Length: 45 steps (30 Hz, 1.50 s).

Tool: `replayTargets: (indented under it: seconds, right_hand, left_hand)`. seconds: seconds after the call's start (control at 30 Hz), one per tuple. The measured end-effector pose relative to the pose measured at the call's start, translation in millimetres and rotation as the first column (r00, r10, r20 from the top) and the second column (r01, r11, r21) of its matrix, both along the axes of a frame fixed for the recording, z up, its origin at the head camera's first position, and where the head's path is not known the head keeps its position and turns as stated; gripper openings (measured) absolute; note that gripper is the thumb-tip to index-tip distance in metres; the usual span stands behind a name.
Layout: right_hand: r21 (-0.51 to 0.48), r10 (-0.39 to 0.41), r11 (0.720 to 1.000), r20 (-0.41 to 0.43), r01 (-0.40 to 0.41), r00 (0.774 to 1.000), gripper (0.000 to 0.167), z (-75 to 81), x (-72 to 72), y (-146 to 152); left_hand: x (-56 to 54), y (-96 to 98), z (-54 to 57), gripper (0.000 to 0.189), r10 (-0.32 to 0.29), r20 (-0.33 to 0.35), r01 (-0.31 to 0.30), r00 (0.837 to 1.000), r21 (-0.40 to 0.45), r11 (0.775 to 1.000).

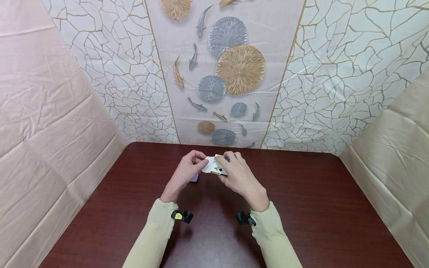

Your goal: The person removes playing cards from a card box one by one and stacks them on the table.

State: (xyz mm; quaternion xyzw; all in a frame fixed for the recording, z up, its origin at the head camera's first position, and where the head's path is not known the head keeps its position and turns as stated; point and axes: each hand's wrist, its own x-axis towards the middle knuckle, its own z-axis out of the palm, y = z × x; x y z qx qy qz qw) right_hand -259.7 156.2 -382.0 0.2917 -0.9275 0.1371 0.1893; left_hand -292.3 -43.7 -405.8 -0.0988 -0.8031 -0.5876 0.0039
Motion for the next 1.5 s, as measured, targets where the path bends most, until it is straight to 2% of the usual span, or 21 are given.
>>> replayTargets:
  seconds: [0.13, 0.3, 0.63, 0.97, 1.5]
  right_hand:
    - [-0.002, 0.002, 1.0, -0.001, -0.002, 1.0, 0.058, 0.1, 0.6, 0.0]
    - [-0.004, 0.012, 1.0, -0.018, -0.012, 1.0, 0.058, 0.4, 0.6, 0.6]
    - [-0.011, 0.018, 1.0, -0.017, -0.019, 1.0, 0.059, 1.3, 1.9, -0.8]
    - [-0.008, 0.029, 1.0, -0.032, -0.03, 0.999, 0.059, 0.6, 0.4, -2.0]
    - [-0.007, 0.028, 1.0, -0.02, -0.028, 0.999, 0.062, -0.2, -0.4, -3.5]
  left_hand:
    - [0.4, 4.1, -2.0, 0.02, -0.005, -0.002, 0.005, 1.0, -0.028, 1.0]
    - [0.1, 8.8, -4.9, 0.021, -0.025, 0.003, 0.025, 1.0, -0.02, 0.999]
    - [1.2, 14.9, -7.9, 0.018, 0.001, -0.006, -0.001, 1.0, -0.072, 0.997]
    - [-2.2, 14.1, -10.2, 0.019, 0.005, 0.016, -0.004, 1.0, -0.092, 0.996]
    - [-0.9, 15.1, -6.6, 0.02, 0.011, 0.022, -0.008, 1.0, -0.098, 0.995]
